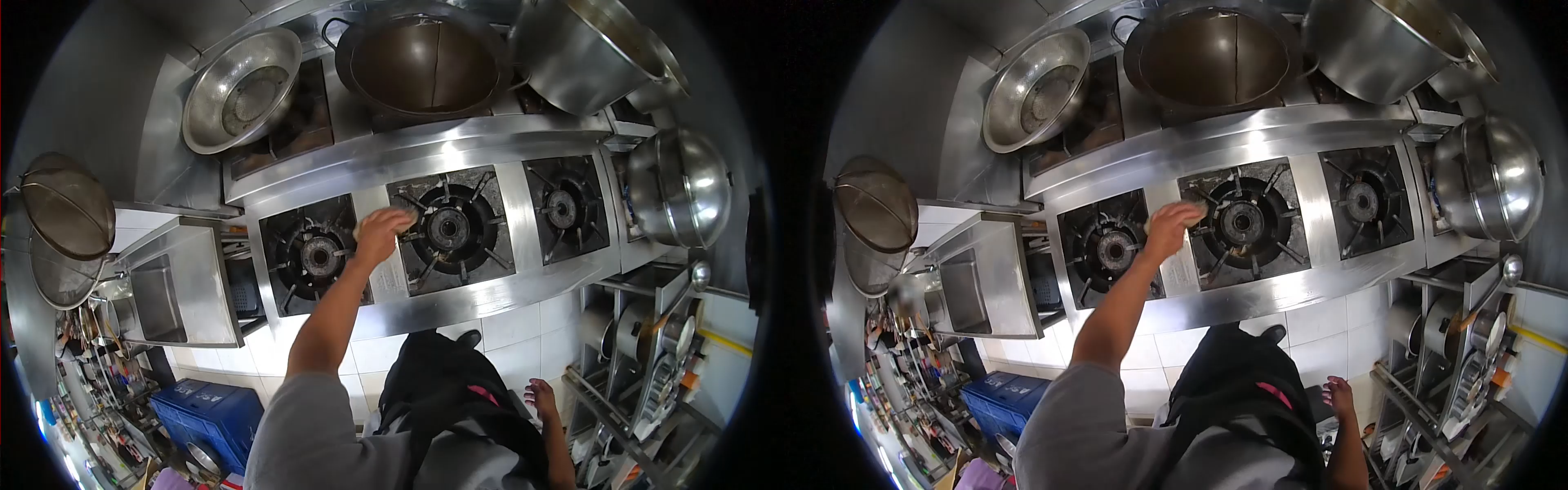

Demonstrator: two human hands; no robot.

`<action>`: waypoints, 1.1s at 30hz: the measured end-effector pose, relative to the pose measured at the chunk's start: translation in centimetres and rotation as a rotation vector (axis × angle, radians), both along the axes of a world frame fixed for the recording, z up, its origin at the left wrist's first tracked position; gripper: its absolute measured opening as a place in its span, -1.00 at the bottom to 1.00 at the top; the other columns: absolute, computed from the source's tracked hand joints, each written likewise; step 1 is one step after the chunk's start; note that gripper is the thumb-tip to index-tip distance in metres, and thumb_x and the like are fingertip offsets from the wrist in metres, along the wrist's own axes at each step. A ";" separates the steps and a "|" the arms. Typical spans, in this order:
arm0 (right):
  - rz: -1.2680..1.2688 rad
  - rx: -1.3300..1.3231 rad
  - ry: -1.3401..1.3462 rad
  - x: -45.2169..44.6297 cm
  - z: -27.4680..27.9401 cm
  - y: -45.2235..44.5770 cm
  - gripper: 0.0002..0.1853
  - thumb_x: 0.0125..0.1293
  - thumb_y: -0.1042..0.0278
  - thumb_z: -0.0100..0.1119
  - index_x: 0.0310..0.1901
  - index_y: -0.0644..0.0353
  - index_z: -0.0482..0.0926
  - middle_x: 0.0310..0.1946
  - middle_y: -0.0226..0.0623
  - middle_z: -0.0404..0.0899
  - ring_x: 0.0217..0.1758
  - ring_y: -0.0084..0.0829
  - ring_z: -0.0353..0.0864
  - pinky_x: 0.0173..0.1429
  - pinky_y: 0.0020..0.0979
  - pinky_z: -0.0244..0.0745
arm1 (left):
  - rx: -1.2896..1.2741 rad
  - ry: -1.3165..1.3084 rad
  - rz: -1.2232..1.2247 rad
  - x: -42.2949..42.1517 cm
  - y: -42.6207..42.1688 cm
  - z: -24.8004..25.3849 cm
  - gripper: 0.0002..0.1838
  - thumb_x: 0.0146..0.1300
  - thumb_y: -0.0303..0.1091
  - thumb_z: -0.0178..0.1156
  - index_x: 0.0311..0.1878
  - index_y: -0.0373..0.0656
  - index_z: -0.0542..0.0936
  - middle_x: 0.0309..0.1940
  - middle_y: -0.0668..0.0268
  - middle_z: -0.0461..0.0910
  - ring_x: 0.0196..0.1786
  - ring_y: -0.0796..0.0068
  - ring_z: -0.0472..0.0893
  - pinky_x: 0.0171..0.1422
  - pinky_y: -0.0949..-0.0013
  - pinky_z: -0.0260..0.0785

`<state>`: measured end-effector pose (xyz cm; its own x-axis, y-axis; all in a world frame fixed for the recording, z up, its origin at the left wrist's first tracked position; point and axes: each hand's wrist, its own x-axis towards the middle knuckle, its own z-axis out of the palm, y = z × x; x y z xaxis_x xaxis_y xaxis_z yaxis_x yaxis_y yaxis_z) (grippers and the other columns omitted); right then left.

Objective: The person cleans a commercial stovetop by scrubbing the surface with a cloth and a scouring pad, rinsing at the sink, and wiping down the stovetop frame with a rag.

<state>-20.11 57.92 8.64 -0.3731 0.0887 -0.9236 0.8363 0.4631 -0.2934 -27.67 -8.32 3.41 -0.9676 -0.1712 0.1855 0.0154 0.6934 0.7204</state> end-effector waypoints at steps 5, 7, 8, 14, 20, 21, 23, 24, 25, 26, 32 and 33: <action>0.053 0.011 0.029 -1.1 0.8 0.0 -0.67 0.45 0.28 0.05 0.19 0.09 0.48 -0.13 -0.31 0.62 -0.20 -0.42 0.62 -0.16 -0.33 0.55 | -0.339 -0.324 -0.365 -4.0 -2.6 3.3 -0.65 0.02 -0.58 0.21 -0.16 0.08 0.71 -0.02 0.49 0.70 0.26 0.34 0.51 0.25 0.11 0.21; -0.010 -0.019 0.058 -1.4 1.4 0.8 -0.67 0.43 0.28 0.06 0.19 0.08 0.48 -0.14 -0.31 0.61 -0.21 -0.43 0.61 -0.16 -0.35 0.54 | -0.471 -0.290 -0.468 -4.3 -5.2 3.9 -0.65 -0.03 -0.57 0.24 -0.18 0.08 0.73 -0.08 0.43 0.71 0.24 0.34 0.52 0.16 0.11 0.25; -0.025 -0.019 0.079 -1.6 1.6 1.2 -0.67 0.43 0.29 0.06 0.19 0.08 0.48 -0.15 -0.32 0.61 -0.22 -0.43 0.61 -0.17 -0.36 0.54 | -0.428 -0.303 -0.385 -4.6 -6.1 3.9 -0.69 0.00 -0.54 0.25 -0.21 0.13 0.73 -0.16 0.48 0.68 0.17 0.31 0.54 0.14 0.10 0.28; -0.075 0.010 0.017 0.5 1.1 2.8 -0.66 0.45 0.27 0.06 0.20 0.09 0.46 -0.15 -0.30 0.60 -0.23 -0.42 0.60 -0.18 -0.35 0.55 | -0.265 -0.296 -0.220 -2.4 -1.8 3.4 -0.74 0.04 -0.59 0.17 -0.32 0.05 0.72 -0.26 0.31 0.69 -0.05 0.12 0.63 0.16 0.13 0.45; -0.013 0.019 -0.049 3.8 -0.1 5.0 -0.67 0.50 0.22 0.02 0.21 0.11 0.45 -0.09 -0.26 0.61 -0.18 -0.34 0.63 -0.14 -0.26 0.60 | -0.361 -0.029 0.085 -4.4 -6.5 -0.8 -0.60 0.08 -0.56 0.12 -0.02 0.00 0.71 0.08 0.21 0.65 0.20 0.08 0.56 0.31 0.06 0.37; -0.015 0.020 -0.053 4.1 -0.5 4.9 -0.67 0.50 0.22 0.02 0.21 0.11 0.45 -0.09 -0.26 0.61 -0.18 -0.34 0.63 -0.14 -0.26 0.60 | -0.529 0.126 0.218 -4.8 -5.3 -1.3 -0.56 0.09 -0.56 0.11 0.05 -0.04 0.70 0.12 0.17 0.64 0.23 0.07 0.56 0.36 0.04 0.34; 0.012 0.041 -0.096 3.9 -1.2 5.1 -0.67 0.50 0.22 0.02 0.21 0.10 0.45 -0.09 -0.25 0.61 -0.17 -0.34 0.62 -0.14 -0.25 0.60 | -0.539 0.072 0.269 -3.3 -2.5 -0.9 -0.51 0.11 -0.57 0.10 0.15 -0.09 0.67 0.18 0.11 0.62 0.30 0.06 0.53 0.45 0.00 0.27; 0.010 0.022 -0.083 3.5 -1.4 5.1 -0.66 0.48 0.24 0.02 0.22 0.10 0.45 -0.09 -0.25 0.60 -0.18 -0.34 0.61 -0.14 -0.27 0.59 | -0.445 0.023 0.267 -2.1 -1.5 -1.9 -0.51 0.13 -0.57 0.08 0.14 -0.07 0.67 0.21 0.14 0.59 0.34 0.07 0.49 0.47 -0.06 0.22; 0.011 0.021 -0.080 3.3 -1.3 5.1 -0.66 0.48 0.24 0.02 0.22 0.10 0.45 -0.09 -0.25 0.60 -0.18 -0.34 0.61 -0.14 -0.27 0.59 | -0.353 -0.027 0.266 -0.4 -0.4 -2.7 -0.52 0.15 -0.56 0.07 0.14 -0.04 0.67 0.24 0.17 0.57 0.38 0.09 0.46 0.49 -0.13 0.17; -0.025 0.018 -0.048 2.6 -0.9 4.2 -0.66 0.47 0.24 0.03 0.22 0.10 0.45 -0.09 -0.25 0.60 -0.19 -0.35 0.61 -0.15 -0.28 0.59 | -0.331 0.020 0.259 1.6 1.2 -3.4 -0.57 0.16 -0.56 0.07 0.08 -0.07 0.69 0.21 0.17 0.59 0.35 0.08 0.48 0.47 -0.12 0.19; -0.075 -0.042 0.069 -0.5 0.4 0.5 -0.64 0.44 0.27 0.05 0.22 0.12 0.46 -0.09 -0.28 0.61 -0.16 -0.39 0.62 -0.13 -0.32 0.56 | -0.184 0.027 0.213 11.4 9.7 -1.6 -0.76 0.21 -0.54 0.04 -0.23 -0.11 0.70 0.00 0.18 0.66 0.22 0.06 0.57 0.38 -0.08 0.27; -0.078 -0.045 0.074 -0.7 0.3 0.4 -0.64 0.44 0.27 0.05 0.22 0.12 0.46 -0.09 -0.28 0.61 -0.16 -0.39 0.62 -0.13 -0.32 0.56 | -0.063 0.018 0.113 12.0 9.1 -2.7 -0.75 0.20 -0.55 0.04 -0.24 -0.10 0.70 0.00 0.19 0.66 0.21 0.09 0.57 0.37 -0.07 0.29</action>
